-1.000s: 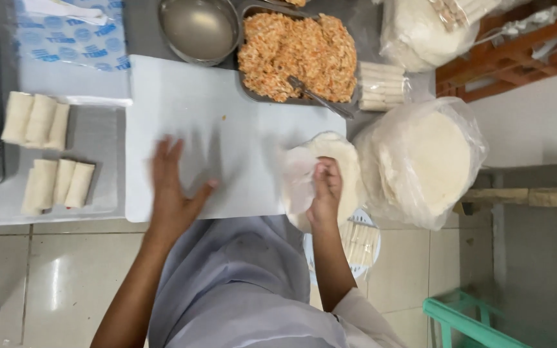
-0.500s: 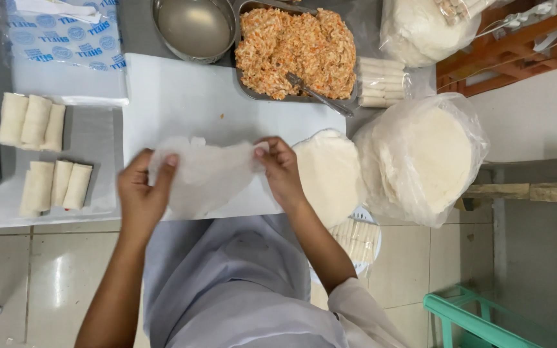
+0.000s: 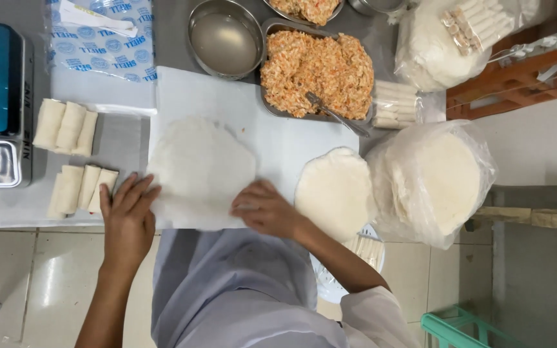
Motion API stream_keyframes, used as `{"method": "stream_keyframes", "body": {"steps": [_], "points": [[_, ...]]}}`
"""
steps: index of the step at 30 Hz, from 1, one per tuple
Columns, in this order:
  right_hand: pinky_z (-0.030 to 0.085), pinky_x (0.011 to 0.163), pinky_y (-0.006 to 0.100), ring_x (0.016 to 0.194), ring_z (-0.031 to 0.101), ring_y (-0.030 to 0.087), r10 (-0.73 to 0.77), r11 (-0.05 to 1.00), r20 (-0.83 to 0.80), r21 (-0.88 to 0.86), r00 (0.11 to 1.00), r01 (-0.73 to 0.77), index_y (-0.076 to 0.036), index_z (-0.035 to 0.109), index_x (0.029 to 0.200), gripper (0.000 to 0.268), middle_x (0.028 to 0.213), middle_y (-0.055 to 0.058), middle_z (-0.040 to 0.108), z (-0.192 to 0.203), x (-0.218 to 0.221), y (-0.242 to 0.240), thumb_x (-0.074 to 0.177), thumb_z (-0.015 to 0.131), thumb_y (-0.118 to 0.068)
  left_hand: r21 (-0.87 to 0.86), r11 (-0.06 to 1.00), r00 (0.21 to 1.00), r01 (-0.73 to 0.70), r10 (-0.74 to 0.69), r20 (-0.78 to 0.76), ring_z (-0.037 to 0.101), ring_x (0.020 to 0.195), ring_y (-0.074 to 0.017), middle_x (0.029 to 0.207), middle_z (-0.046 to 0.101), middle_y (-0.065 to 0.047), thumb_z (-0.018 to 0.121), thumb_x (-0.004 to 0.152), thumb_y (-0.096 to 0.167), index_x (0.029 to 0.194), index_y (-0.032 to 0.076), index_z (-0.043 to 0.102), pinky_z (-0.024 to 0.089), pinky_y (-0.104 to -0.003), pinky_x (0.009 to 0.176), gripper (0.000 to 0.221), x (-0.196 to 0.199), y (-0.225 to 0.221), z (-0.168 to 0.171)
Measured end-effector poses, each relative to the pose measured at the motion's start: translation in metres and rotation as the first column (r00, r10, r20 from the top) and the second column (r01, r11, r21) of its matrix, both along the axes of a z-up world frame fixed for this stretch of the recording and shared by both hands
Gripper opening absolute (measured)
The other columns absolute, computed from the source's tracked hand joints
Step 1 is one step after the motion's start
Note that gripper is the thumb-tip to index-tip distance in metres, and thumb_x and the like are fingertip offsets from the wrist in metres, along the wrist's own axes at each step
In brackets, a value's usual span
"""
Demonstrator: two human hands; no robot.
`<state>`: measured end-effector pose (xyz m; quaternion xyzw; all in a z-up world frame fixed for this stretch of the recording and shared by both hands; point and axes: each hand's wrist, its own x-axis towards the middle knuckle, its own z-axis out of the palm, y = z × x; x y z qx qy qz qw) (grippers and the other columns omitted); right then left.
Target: The person is preparing food rolls by placing filling on a wrapper and rolling it into a cylindrical shape.
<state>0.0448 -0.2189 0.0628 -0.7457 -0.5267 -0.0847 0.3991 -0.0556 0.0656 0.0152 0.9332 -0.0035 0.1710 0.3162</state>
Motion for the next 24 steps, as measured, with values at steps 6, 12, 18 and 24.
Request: {"method": "stream_keyframes", "body": {"steps": [6,12,18,24], "points": [[0.047,0.098,0.052,0.121,0.061,0.036,-0.049,0.992,0.315,-0.094,0.948,0.082,-0.022,0.072,0.119,0.026,0.131,0.012,0.066,-0.015,0.078,0.01,0.095,0.067,-0.033,0.12,0.991,0.981,-0.061,0.037,0.193,0.056,0.134,-0.0357,0.135,0.066,-0.014,0.062,0.091,-0.003,0.12,0.004,0.072,0.031,-0.052,0.122,0.031,0.004,-0.013,-0.011],[0.022,0.116,0.073,0.149,0.021,0.045,-0.387,0.727,0.376,-0.436,0.842,0.53,-0.016,0.078,0.116,0.057,0.163,0.019,0.019,0.012,0.205,0.055,0.107,0.05,-0.065,0.191,0.98,0.999,0.048,-0.045,-0.017,0.036,0.152,-0.0405,0.158,0.045,-0.028,0.069,0.096,0.031,0.144,-0.006,0.054,0.027,-0.06,0.125,0.063,0.008,-0.051,0.0],[0.003,0.124,0.073,0.157,-0.006,0.041,-0.424,0.677,0.4,-0.457,0.813,0.577,-0.019,0.059,0.151,0.07,0.169,0.017,-0.007,0.021,0.191,0.067,0.108,0.047,-0.072,0.23,0.972,0.998,0.041,-0.03,-0.052,0.029,0.155,-0.0397,0.163,0.035,-0.029,0.064,0.098,0.033,0.15,-0.011,0.044,0.026,-0.055,0.126,0.071,0.023,-0.055,0.0],[0.014,0.125,0.073,0.161,0.016,0.041,-0.021,0.865,0.176,-0.49,0.984,0.106,-0.04,0.042,0.156,0.073,0.174,0.014,0.009,-0.055,0.1,0.095,0.096,0.043,-0.08,0.402,0.912,0.979,-0.08,0.149,-0.142,0.019,0.16,-0.0405,0.166,0.031,-0.029,0.048,0.092,0.079,0.154,-0.008,0.042,0.001,-0.052,0.13,0.107,0.048,-0.069,-0.012]]}}
